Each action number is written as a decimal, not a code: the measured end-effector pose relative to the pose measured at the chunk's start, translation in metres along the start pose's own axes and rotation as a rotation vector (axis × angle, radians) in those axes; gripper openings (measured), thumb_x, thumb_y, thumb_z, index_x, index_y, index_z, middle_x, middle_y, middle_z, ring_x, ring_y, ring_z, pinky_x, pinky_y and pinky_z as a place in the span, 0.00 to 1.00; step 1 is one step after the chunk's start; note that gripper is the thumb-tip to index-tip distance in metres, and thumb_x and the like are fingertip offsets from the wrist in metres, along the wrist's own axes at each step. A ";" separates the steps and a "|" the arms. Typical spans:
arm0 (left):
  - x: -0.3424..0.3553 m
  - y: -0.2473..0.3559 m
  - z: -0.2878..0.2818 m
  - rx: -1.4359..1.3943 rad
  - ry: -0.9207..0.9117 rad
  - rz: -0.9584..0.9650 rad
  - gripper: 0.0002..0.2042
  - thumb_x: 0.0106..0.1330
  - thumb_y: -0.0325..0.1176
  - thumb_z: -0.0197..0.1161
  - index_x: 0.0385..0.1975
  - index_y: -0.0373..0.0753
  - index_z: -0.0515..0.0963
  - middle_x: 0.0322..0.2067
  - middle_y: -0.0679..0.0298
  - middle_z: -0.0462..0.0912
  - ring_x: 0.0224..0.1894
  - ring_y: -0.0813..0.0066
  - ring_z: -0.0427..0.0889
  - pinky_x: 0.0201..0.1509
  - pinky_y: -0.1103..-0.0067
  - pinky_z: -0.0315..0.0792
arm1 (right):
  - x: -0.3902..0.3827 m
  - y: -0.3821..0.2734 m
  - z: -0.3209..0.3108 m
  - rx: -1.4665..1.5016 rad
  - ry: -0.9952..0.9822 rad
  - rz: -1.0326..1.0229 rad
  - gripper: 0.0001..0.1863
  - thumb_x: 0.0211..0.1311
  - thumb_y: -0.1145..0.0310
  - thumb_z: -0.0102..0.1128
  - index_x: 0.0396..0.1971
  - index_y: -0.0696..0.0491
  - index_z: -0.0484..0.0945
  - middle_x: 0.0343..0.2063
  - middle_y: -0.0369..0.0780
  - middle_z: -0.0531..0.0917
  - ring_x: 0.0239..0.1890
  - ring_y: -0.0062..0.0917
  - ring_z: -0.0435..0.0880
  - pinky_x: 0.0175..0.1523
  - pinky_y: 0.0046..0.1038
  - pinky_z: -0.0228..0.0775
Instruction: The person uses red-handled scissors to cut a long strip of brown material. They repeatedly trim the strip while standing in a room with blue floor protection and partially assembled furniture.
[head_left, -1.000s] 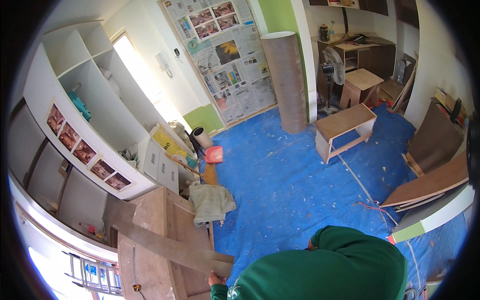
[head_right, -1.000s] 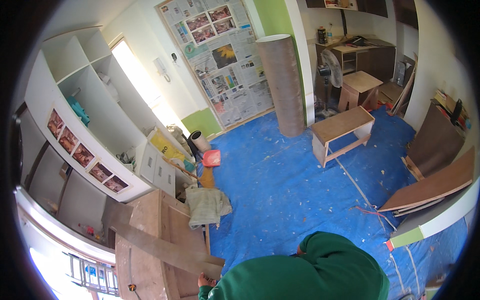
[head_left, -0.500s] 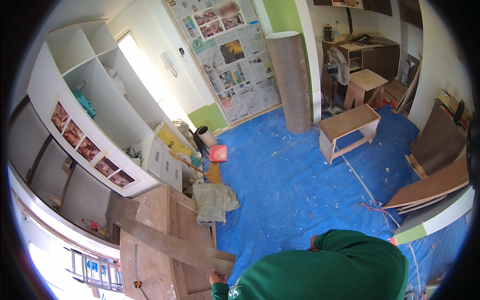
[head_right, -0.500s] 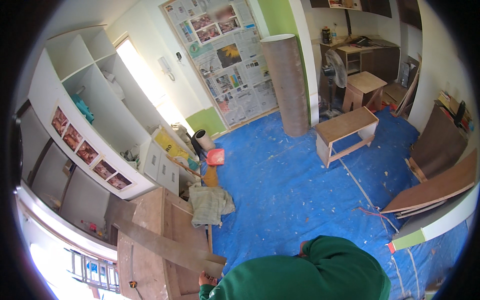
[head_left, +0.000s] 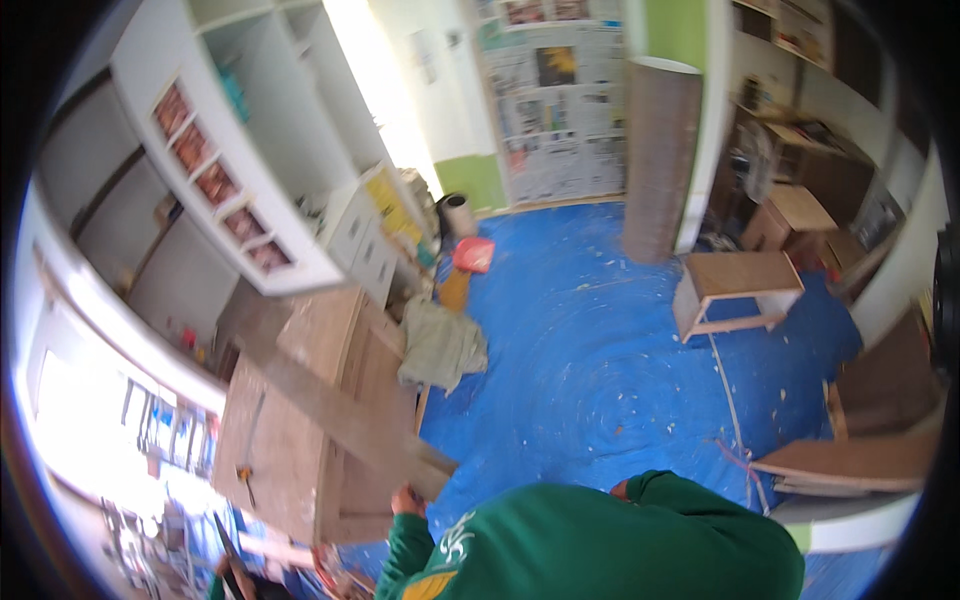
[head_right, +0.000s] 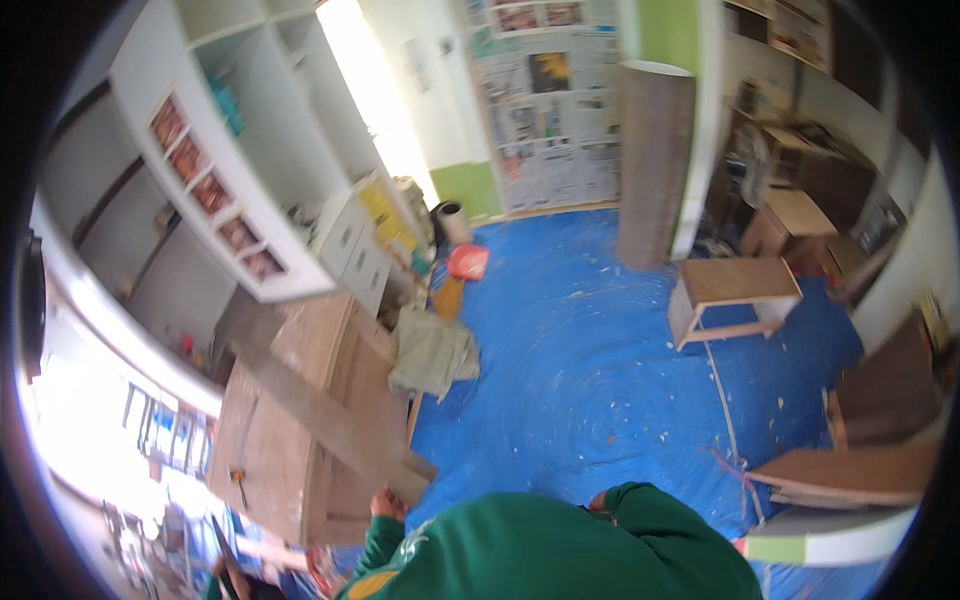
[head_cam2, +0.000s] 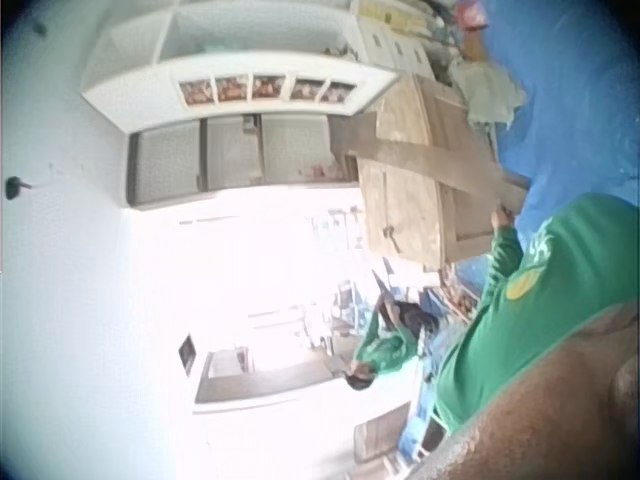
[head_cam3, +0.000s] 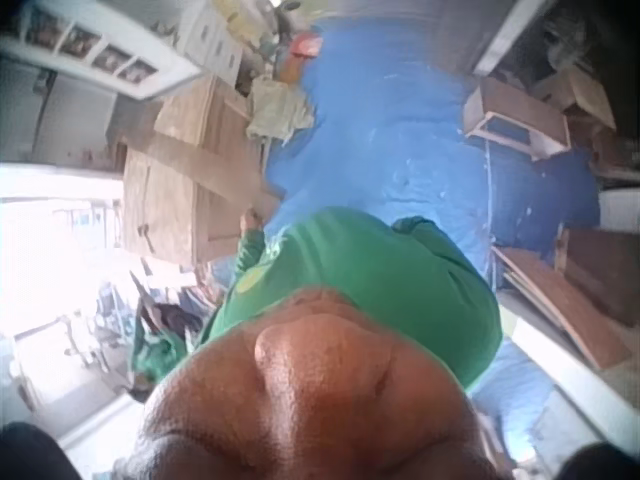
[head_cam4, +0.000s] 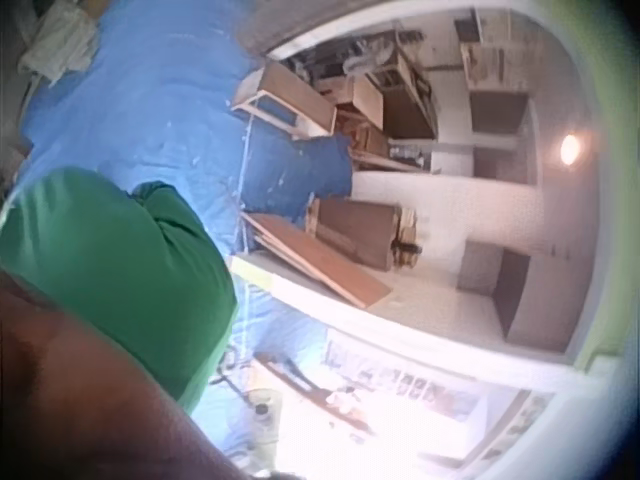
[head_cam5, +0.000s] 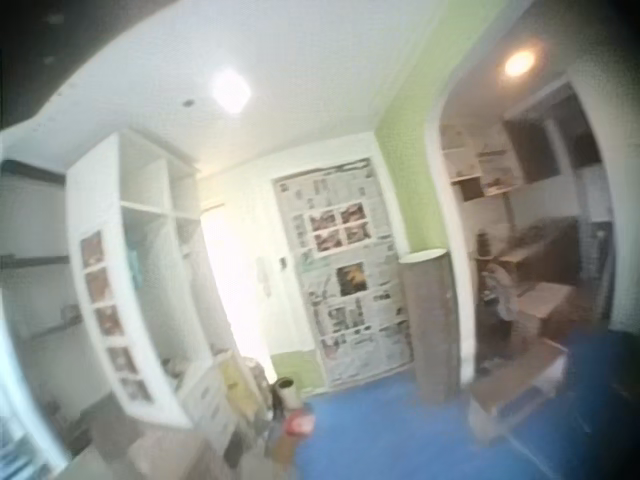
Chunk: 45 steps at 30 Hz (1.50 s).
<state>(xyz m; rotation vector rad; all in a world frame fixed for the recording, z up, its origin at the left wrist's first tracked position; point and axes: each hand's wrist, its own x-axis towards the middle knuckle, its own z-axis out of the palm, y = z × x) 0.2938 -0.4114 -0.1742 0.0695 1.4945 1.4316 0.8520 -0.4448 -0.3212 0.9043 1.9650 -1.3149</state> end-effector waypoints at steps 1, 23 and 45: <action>0.009 -0.002 -0.008 0.089 -0.041 0.003 0.09 0.66 0.37 0.53 0.26 0.40 0.73 0.17 0.66 0.68 0.22 0.73 0.72 0.20 0.72 0.68 | -0.005 0.000 0.000 0.043 0.029 0.037 0.23 0.58 0.49 0.52 0.45 0.49 0.80 0.42 0.47 0.83 0.43 0.43 0.81 0.49 0.43 0.71; -0.083 0.083 0.078 -0.393 -0.226 -0.196 0.19 0.69 0.46 0.51 0.50 0.38 0.71 0.44 0.57 0.80 0.47 0.58 0.81 0.45 0.64 0.77 | -0.031 0.071 0.017 0.276 0.685 0.701 0.29 0.41 0.41 0.68 0.22 0.57 0.82 0.24 0.47 0.84 0.29 0.38 0.84 0.38 0.37 0.74; -0.052 0.089 0.064 -0.304 -0.011 -0.183 0.18 0.67 0.45 0.56 0.47 0.37 0.73 0.37 0.58 0.82 0.36 0.63 0.82 0.36 0.69 0.78 | -0.062 -0.171 -0.190 1.233 0.412 -0.093 0.11 0.58 0.68 0.64 0.36 0.58 0.76 0.31 0.40 0.82 0.34 0.29 0.84 0.40 0.29 0.80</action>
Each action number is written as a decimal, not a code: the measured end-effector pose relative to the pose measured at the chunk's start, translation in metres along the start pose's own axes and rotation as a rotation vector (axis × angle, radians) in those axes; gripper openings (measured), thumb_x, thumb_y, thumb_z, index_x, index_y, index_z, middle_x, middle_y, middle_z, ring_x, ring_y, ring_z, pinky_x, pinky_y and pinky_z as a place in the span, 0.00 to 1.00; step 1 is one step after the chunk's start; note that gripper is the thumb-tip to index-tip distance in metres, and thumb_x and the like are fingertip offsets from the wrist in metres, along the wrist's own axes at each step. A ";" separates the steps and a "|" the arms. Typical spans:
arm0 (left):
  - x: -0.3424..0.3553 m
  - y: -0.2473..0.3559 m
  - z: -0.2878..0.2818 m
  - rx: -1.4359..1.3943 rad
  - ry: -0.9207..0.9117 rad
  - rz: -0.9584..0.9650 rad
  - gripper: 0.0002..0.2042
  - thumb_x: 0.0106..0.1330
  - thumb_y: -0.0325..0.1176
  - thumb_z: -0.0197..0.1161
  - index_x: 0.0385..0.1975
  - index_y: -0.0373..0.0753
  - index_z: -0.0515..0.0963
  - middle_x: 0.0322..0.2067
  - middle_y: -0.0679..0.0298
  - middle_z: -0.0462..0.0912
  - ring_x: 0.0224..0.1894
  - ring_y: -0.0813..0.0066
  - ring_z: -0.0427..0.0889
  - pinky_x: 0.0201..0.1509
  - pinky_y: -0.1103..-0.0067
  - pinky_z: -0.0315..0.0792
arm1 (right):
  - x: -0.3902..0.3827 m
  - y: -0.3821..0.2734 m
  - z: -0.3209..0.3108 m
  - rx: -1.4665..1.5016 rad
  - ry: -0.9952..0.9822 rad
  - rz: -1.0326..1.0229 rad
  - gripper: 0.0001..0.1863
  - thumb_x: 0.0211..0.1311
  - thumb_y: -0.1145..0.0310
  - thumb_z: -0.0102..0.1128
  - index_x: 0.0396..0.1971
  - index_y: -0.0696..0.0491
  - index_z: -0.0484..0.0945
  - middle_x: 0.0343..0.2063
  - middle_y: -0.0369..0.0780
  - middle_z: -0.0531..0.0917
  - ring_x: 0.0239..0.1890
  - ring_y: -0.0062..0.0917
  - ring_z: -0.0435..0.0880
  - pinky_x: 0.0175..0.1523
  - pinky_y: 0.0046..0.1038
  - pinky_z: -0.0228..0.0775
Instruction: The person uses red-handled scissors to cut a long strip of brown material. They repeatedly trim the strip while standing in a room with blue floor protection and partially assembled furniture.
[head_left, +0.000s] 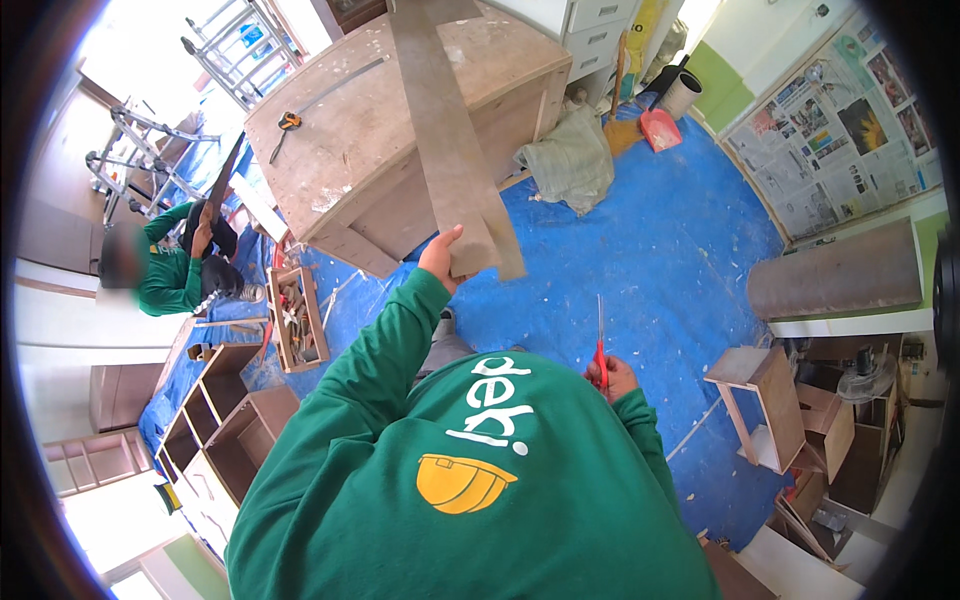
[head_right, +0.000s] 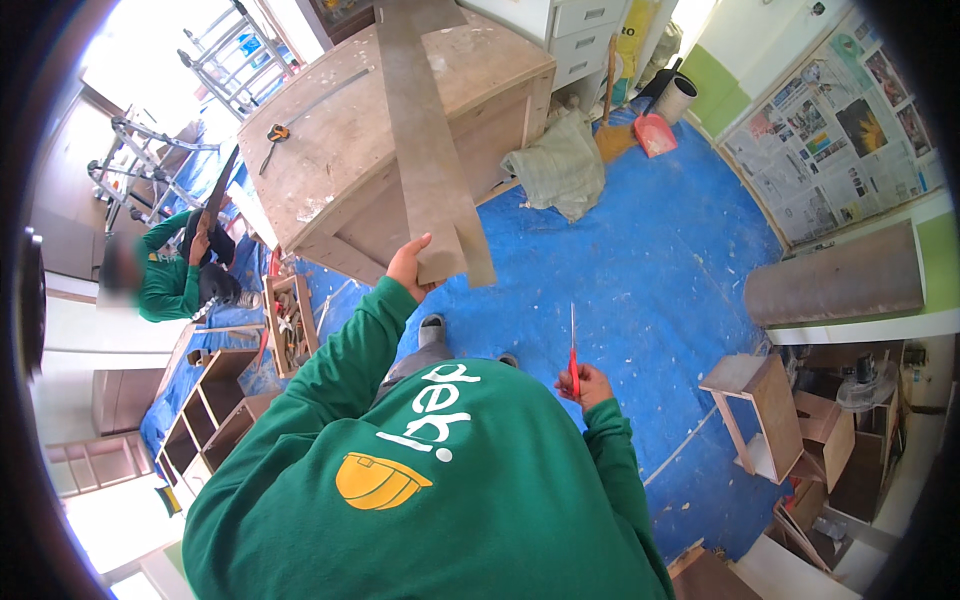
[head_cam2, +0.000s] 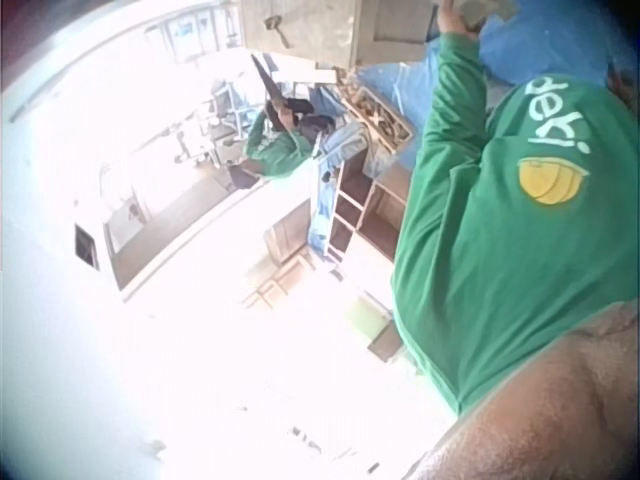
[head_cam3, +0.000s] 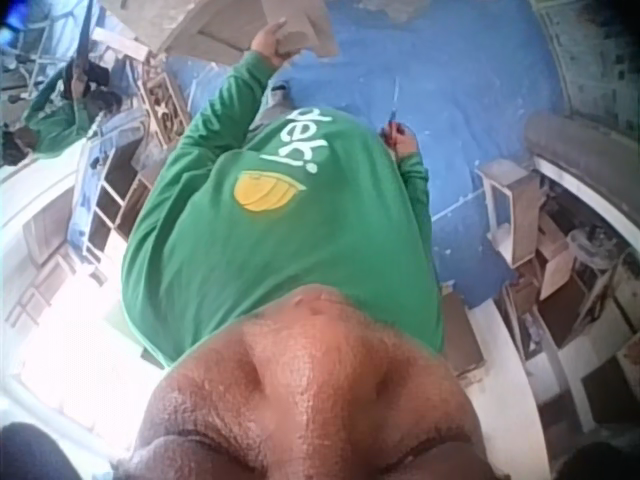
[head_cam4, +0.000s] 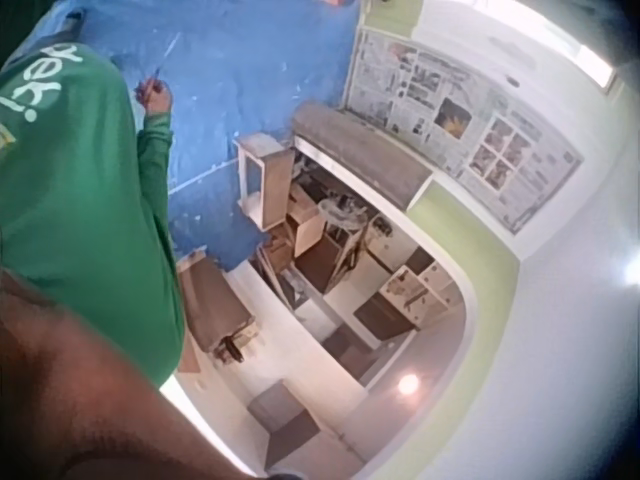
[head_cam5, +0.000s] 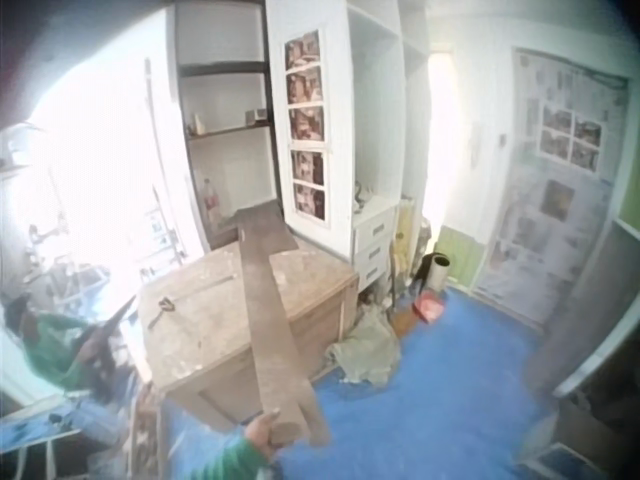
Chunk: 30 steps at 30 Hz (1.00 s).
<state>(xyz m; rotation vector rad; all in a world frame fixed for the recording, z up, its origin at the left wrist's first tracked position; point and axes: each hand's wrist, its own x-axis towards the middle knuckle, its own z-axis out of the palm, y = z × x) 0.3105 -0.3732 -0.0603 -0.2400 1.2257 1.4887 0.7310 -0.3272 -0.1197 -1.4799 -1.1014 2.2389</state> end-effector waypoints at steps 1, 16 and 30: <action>0.005 -0.002 -0.005 -0.016 -0.001 0.006 0.18 0.67 0.44 0.56 0.48 0.36 0.72 0.39 0.57 0.82 0.38 0.62 0.83 0.39 0.68 0.79 | -0.009 -0.025 0.022 -0.025 0.004 -0.026 0.12 0.59 0.67 0.63 0.37 0.58 0.76 0.31 0.40 0.82 0.34 0.29 0.84 0.40 0.28 0.79; 0.024 0.018 -0.011 -0.110 -0.045 -0.093 0.21 0.67 0.42 0.58 0.54 0.35 0.70 0.48 0.57 0.78 0.48 0.63 0.80 0.51 0.66 0.76 | 0.035 -0.120 0.143 -0.194 -0.311 0.127 0.19 0.62 0.59 0.63 0.41 0.61 0.77 0.33 0.42 0.84 0.37 0.28 0.85 0.42 0.30 0.80; 0.067 0.043 -0.031 0.001 -0.136 -0.409 0.17 0.68 0.36 0.54 0.51 0.31 0.70 0.44 0.55 0.80 0.45 0.63 0.81 0.50 0.67 0.76 | 0.092 -0.154 0.193 -0.145 -0.397 0.472 0.27 0.55 0.51 0.68 0.38 0.63 0.75 0.32 0.44 0.82 0.36 0.34 0.85 0.45 0.34 0.79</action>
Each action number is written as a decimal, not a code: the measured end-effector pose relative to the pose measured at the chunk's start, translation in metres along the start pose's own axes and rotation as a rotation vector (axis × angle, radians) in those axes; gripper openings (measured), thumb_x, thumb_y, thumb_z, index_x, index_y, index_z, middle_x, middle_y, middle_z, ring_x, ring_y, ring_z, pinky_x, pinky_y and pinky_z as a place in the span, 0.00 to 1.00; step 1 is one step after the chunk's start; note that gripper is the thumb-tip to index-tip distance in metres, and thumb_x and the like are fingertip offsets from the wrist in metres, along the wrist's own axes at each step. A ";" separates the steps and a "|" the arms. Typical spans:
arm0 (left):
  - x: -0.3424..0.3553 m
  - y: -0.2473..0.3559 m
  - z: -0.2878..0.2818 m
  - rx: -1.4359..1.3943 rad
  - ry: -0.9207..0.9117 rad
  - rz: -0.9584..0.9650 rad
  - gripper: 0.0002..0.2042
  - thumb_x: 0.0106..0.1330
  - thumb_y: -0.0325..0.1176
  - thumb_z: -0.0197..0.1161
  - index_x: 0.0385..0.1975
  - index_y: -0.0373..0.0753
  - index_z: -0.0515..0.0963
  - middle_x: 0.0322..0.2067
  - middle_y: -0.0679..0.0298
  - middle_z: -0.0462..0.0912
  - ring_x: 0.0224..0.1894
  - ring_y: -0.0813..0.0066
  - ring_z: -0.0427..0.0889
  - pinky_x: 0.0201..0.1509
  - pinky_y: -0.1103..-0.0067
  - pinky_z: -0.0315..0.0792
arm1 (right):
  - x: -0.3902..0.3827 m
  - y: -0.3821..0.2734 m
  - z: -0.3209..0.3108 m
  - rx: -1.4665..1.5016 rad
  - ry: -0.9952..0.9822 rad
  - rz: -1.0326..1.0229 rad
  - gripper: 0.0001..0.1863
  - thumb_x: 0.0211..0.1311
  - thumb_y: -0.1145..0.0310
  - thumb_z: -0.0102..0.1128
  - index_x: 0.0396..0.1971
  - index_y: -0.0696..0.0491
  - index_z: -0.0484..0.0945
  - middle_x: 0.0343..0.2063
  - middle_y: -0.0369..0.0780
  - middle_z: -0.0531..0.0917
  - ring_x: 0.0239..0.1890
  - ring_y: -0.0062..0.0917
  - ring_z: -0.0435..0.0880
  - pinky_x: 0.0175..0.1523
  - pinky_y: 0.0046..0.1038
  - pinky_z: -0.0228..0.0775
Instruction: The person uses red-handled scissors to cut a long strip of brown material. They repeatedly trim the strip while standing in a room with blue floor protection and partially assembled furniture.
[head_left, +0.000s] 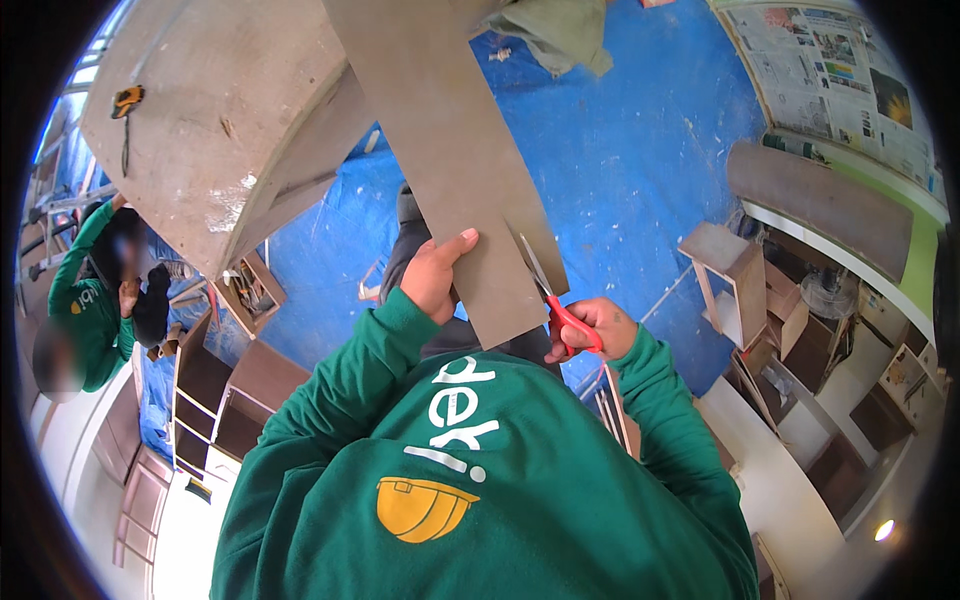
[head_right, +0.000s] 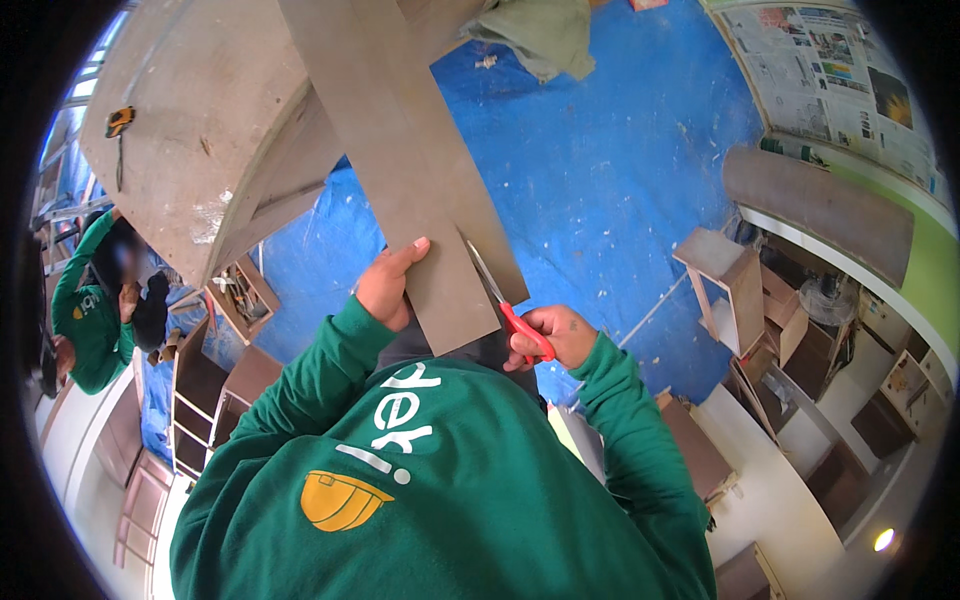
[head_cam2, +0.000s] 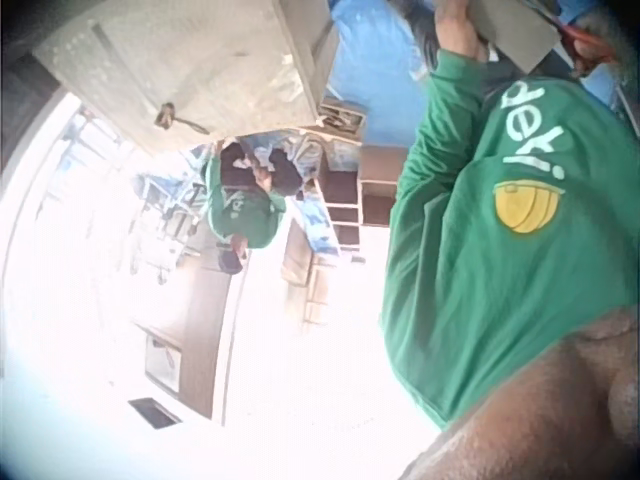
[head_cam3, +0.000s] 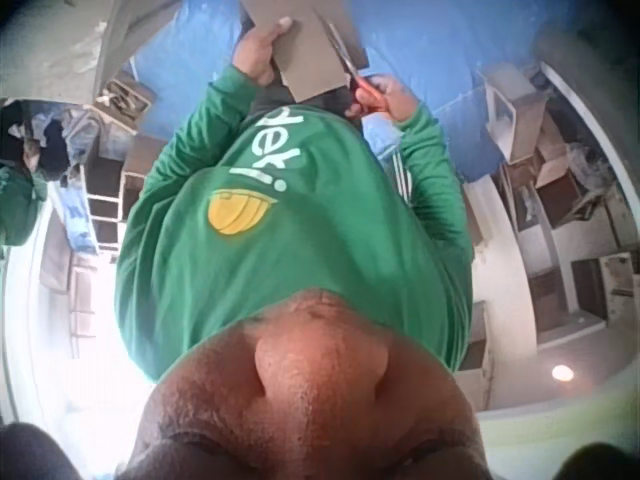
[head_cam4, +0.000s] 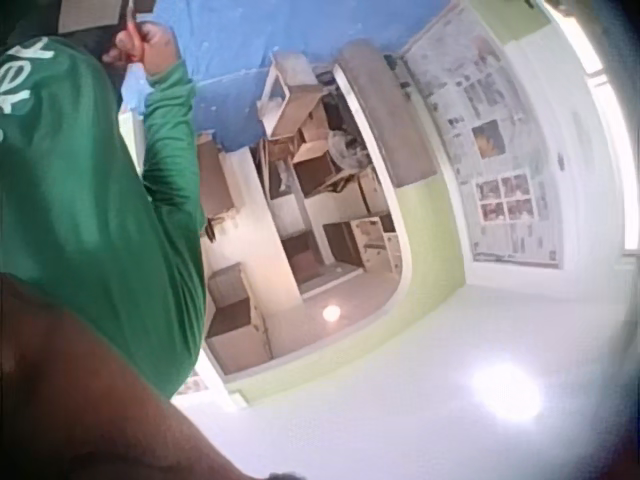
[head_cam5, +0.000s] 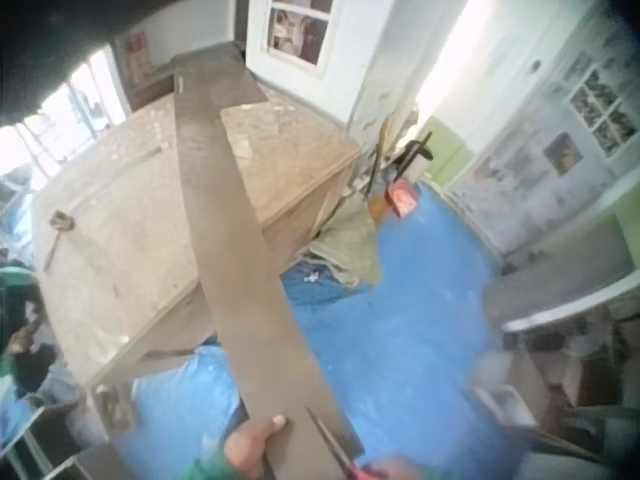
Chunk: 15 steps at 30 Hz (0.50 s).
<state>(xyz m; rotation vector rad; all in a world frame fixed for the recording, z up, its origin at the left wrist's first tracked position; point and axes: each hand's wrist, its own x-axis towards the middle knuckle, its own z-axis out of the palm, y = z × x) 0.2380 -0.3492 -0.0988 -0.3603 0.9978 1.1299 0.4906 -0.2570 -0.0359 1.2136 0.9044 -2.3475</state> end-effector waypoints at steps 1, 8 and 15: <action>0.000 0.003 0.000 -0.006 0.001 -0.010 0.18 0.68 0.36 0.54 0.52 0.31 0.70 0.44 0.55 0.79 0.45 0.63 0.81 0.50 0.67 0.76 | 0.002 -0.004 0.001 0.012 -0.006 0.008 0.27 0.56 0.51 0.68 0.38 0.63 0.75 0.31 0.44 0.82 0.36 0.33 0.85 0.45 0.34 0.79; 0.001 0.009 -0.004 -0.126 -0.069 -0.063 0.19 0.66 0.36 0.57 0.51 0.30 0.69 0.44 0.55 0.78 0.44 0.65 0.81 0.48 0.70 0.76 | 0.030 -0.033 0.005 -0.024 0.024 -0.017 0.21 0.60 0.55 0.66 0.33 0.61 0.76 0.28 0.38 0.81 0.32 0.23 0.82 0.42 0.28 0.78; 0.000 0.008 0.001 -0.185 0.005 -0.038 0.18 0.66 0.35 0.56 0.51 0.30 0.69 0.43 0.54 0.79 0.42 0.64 0.81 0.47 0.70 0.77 | 0.049 -0.035 -0.002 -0.142 0.018 -0.032 0.27 0.60 0.48 0.63 0.38 0.61 0.76 0.32 0.38 0.80 0.35 0.19 0.78 0.42 0.24 0.73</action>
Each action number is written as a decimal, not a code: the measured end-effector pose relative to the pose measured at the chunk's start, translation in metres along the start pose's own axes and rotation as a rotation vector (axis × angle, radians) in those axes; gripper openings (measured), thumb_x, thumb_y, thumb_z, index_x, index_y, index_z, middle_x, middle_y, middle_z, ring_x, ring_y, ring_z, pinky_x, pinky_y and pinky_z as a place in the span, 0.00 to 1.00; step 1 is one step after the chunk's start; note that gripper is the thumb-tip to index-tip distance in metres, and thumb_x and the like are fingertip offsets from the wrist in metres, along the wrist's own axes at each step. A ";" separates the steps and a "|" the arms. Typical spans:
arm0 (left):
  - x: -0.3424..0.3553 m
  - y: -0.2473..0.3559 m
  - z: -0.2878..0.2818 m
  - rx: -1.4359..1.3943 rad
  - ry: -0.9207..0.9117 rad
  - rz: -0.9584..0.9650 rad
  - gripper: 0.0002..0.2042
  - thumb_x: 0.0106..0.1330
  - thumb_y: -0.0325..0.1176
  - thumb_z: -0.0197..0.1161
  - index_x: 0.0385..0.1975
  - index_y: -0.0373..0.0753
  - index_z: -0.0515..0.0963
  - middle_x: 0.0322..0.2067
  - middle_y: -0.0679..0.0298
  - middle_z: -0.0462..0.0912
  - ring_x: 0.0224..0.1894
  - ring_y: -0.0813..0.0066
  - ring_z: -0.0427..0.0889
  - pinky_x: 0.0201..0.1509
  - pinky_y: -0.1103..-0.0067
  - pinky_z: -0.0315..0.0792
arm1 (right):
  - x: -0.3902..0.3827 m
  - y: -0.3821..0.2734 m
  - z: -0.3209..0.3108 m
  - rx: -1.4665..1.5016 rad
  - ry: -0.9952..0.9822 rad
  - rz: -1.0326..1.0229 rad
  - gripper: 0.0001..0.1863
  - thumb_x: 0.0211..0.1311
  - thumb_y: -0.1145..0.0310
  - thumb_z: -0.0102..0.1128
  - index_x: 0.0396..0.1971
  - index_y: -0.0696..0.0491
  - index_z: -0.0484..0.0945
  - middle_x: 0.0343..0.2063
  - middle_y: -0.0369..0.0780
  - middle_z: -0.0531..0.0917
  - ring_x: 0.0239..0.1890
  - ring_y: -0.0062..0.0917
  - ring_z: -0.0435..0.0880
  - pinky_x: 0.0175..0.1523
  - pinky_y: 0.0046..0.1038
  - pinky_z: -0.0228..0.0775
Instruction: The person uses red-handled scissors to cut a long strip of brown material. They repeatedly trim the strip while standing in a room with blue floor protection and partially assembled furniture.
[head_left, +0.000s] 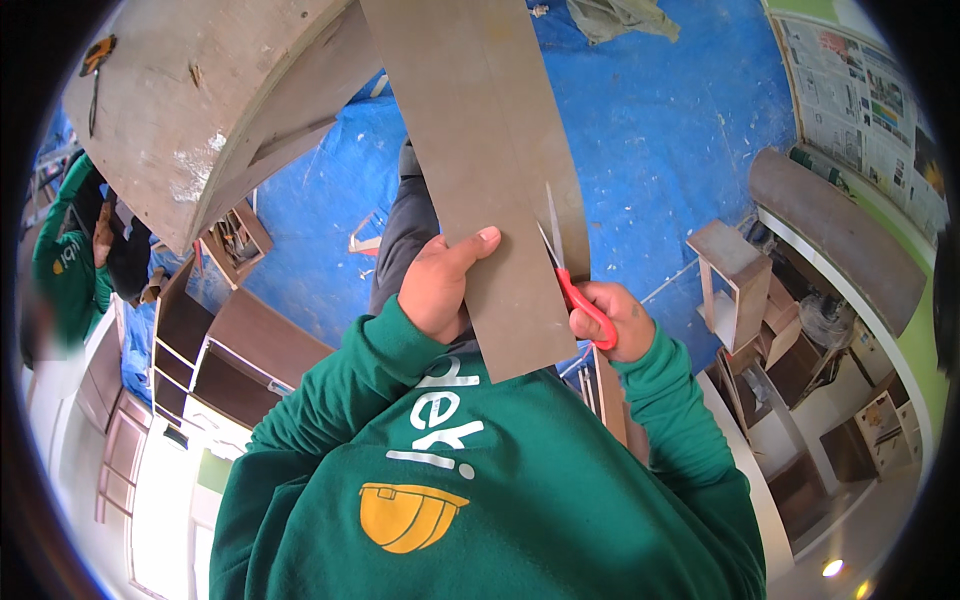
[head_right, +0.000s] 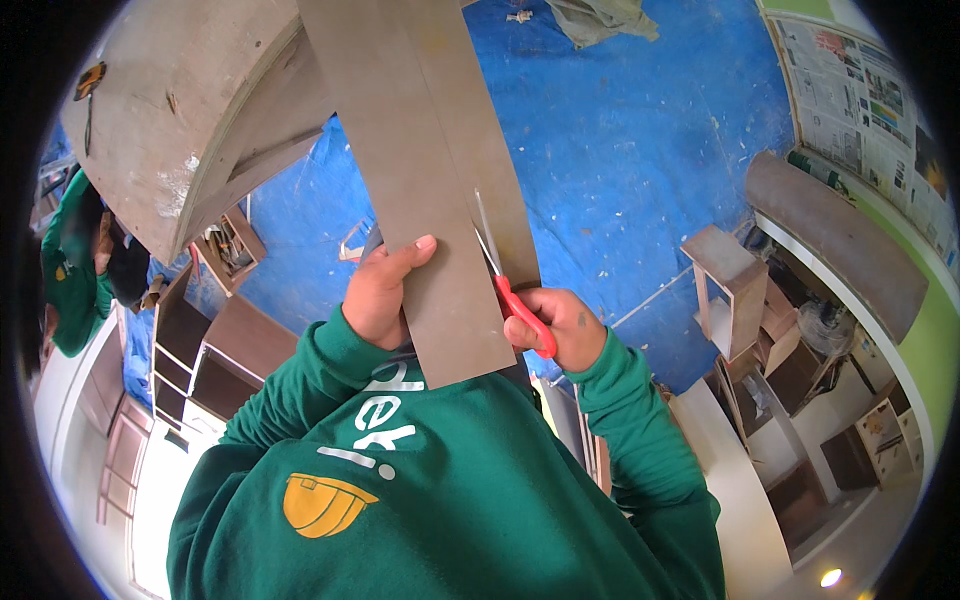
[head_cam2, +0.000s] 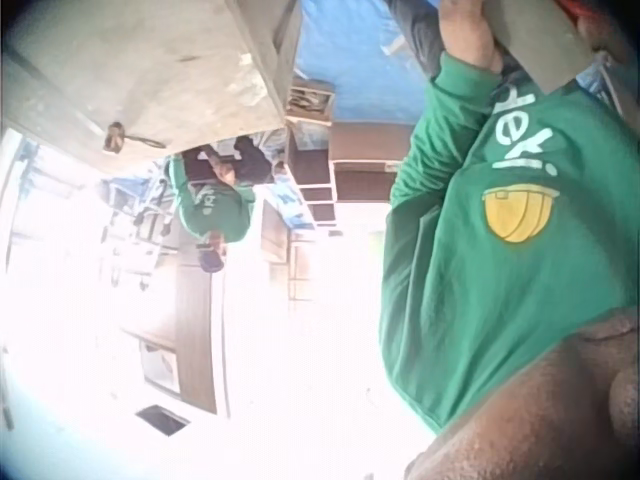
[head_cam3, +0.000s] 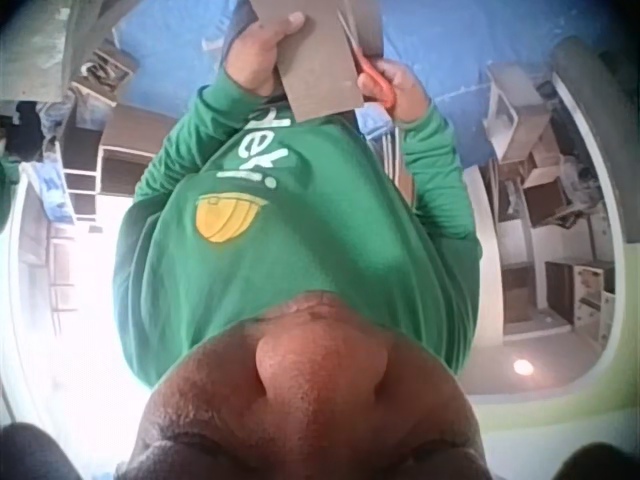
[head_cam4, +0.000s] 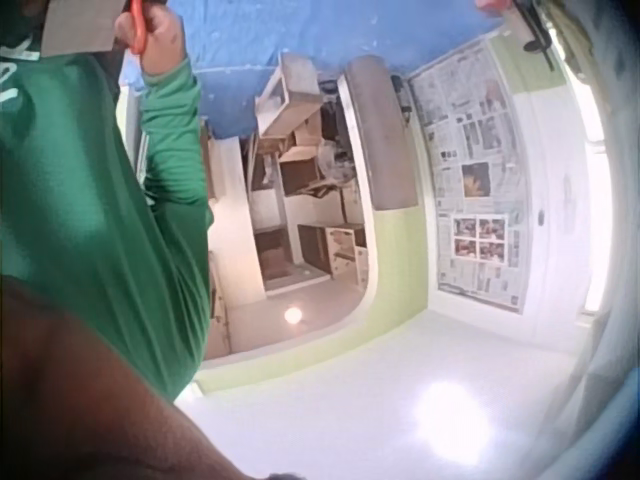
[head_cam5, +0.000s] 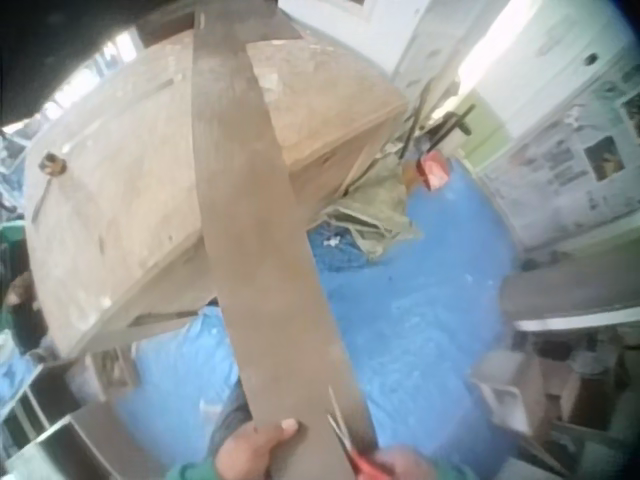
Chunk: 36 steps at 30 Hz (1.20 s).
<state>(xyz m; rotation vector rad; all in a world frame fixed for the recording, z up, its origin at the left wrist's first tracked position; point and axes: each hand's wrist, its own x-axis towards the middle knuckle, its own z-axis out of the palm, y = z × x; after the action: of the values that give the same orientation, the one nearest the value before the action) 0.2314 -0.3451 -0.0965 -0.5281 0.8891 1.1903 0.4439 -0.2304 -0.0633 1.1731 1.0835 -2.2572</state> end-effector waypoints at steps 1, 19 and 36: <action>-0.001 0.001 0.002 -0.020 -0.010 -0.002 0.18 0.66 0.35 0.56 0.51 0.30 0.69 0.43 0.54 0.79 0.42 0.63 0.81 0.47 0.69 0.77 | 0.002 0.002 0.000 0.033 0.001 -0.010 0.28 0.60 0.47 0.63 0.40 0.61 0.76 0.34 0.39 0.80 0.36 0.20 0.78 0.43 0.24 0.73; -0.014 0.017 0.010 -0.106 -0.121 -0.102 0.20 0.67 0.37 0.54 0.52 0.28 0.68 0.44 0.51 0.79 0.45 0.60 0.81 0.50 0.67 0.76 | 0.004 -0.019 0.021 0.037 0.189 0.102 0.10 0.62 0.71 0.57 0.39 0.61 0.80 0.27 0.33 0.80 0.26 0.13 0.72 0.35 0.18 0.68; -0.012 0.017 0.012 -0.100 -0.187 -0.074 0.21 0.67 0.36 0.54 0.54 0.28 0.67 0.46 0.51 0.78 0.46 0.62 0.80 0.53 0.70 0.74 | 0.016 -0.032 0.025 -0.007 0.266 -0.038 0.10 0.61 0.70 0.56 0.36 0.62 0.79 0.25 0.31 0.79 0.26 0.11 0.71 0.31 0.17 0.65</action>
<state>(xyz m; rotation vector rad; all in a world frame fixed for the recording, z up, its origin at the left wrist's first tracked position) 0.2177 -0.3374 -0.0780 -0.5168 0.6487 1.1998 0.4014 -0.2292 -0.0524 1.4932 1.2181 -2.1668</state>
